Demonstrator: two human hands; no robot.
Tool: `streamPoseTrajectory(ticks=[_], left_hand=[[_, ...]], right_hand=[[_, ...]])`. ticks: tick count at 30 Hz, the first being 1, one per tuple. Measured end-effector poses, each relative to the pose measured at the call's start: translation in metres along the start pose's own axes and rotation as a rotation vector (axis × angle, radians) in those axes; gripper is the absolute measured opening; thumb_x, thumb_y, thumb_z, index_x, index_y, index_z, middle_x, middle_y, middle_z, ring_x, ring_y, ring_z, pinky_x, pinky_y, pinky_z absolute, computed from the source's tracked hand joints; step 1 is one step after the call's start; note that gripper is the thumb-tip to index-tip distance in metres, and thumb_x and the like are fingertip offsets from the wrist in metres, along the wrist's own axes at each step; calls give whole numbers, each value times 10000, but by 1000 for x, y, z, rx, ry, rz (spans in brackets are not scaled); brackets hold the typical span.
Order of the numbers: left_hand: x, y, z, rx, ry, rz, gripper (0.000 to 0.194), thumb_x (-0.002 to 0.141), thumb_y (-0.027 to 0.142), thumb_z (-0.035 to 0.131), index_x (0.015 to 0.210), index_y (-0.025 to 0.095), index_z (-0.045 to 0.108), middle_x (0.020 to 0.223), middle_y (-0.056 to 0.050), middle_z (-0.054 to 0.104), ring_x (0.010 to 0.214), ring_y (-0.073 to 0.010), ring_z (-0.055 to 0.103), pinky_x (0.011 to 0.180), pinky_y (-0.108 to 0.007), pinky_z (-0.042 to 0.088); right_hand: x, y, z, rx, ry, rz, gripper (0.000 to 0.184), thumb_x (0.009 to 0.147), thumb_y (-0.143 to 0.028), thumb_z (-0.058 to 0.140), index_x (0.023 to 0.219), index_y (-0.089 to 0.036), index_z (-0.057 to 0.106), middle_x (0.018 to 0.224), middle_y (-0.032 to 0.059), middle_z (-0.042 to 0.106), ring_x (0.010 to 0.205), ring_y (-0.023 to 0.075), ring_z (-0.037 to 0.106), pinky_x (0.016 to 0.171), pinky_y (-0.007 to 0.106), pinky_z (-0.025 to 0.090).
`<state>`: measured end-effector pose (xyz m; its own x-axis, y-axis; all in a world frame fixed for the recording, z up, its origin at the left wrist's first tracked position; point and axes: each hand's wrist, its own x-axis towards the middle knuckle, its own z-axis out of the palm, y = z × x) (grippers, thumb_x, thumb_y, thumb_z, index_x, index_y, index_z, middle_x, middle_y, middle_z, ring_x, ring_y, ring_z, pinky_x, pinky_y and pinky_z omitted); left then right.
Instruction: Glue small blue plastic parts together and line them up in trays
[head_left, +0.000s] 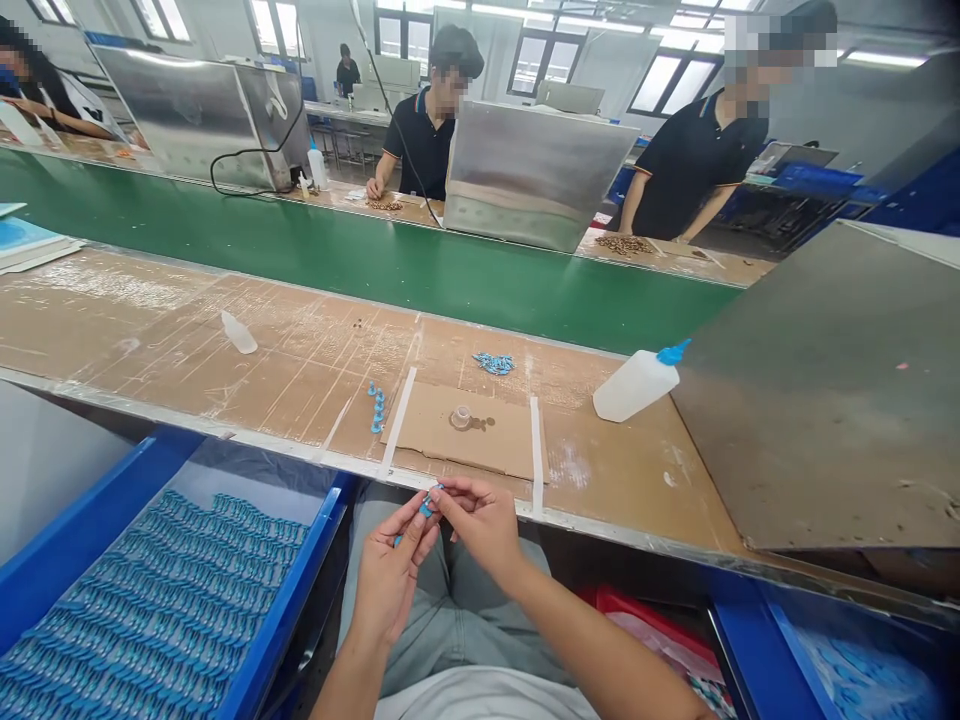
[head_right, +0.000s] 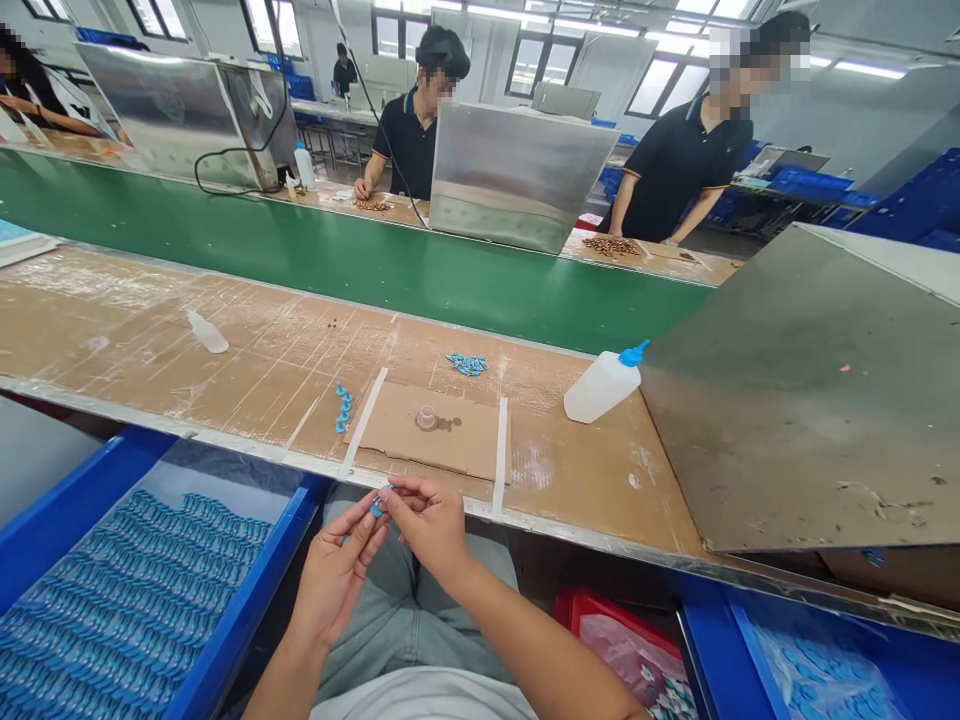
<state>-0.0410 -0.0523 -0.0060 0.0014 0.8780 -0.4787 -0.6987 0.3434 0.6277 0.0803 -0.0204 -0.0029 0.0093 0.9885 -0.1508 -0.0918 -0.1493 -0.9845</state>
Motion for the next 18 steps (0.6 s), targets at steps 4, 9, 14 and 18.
streamPoseTrajectory(ticks=[4, 9, 14, 18], left_hand=[[2, -3, -1, -9, 57, 22, 405, 650, 116, 763, 1046, 156, 688, 1121, -123, 689, 964, -205, 673, 742, -200, 571], [4, -5, -4, -32, 78, 23, 354, 642, 111, 767, 988, 127, 692, 1007, -122, 724, 901, -219, 693, 634, -195, 578], [9, -8, -7, -60, 108, 48, 299, 646, 89, 760, 936, 114, 694, 942, -109, 736, 875, -211, 699, 619, -178, 575], [13, -8, -7, -107, 154, 64, 275, 698, 38, 705, 963, 111, 681, 954, -122, 733, 869, -189, 701, 687, -178, 577]], right_hand=[[-2, -1, 2, 34, -13, 6, 352, 690, -416, 757, 938, -170, 705, 762, 57, 720, 589, 181, 667, 352, 197, 494], [-3, -4, 6, 64, -1, 23, 354, 684, -418, 762, 928, -168, 704, 744, 57, 716, 595, 178, 662, 362, 201, 508], [-3, -5, 11, 123, -4, 40, 357, 654, -418, 782, 895, -166, 710, 700, 51, 710, 562, 178, 658, 336, 202, 492], [0, -10, 4, 179, 58, -57, 324, 674, -386, 775, 905, -171, 701, 731, 59, 710, 613, 188, 674, 354, 200, 488]])
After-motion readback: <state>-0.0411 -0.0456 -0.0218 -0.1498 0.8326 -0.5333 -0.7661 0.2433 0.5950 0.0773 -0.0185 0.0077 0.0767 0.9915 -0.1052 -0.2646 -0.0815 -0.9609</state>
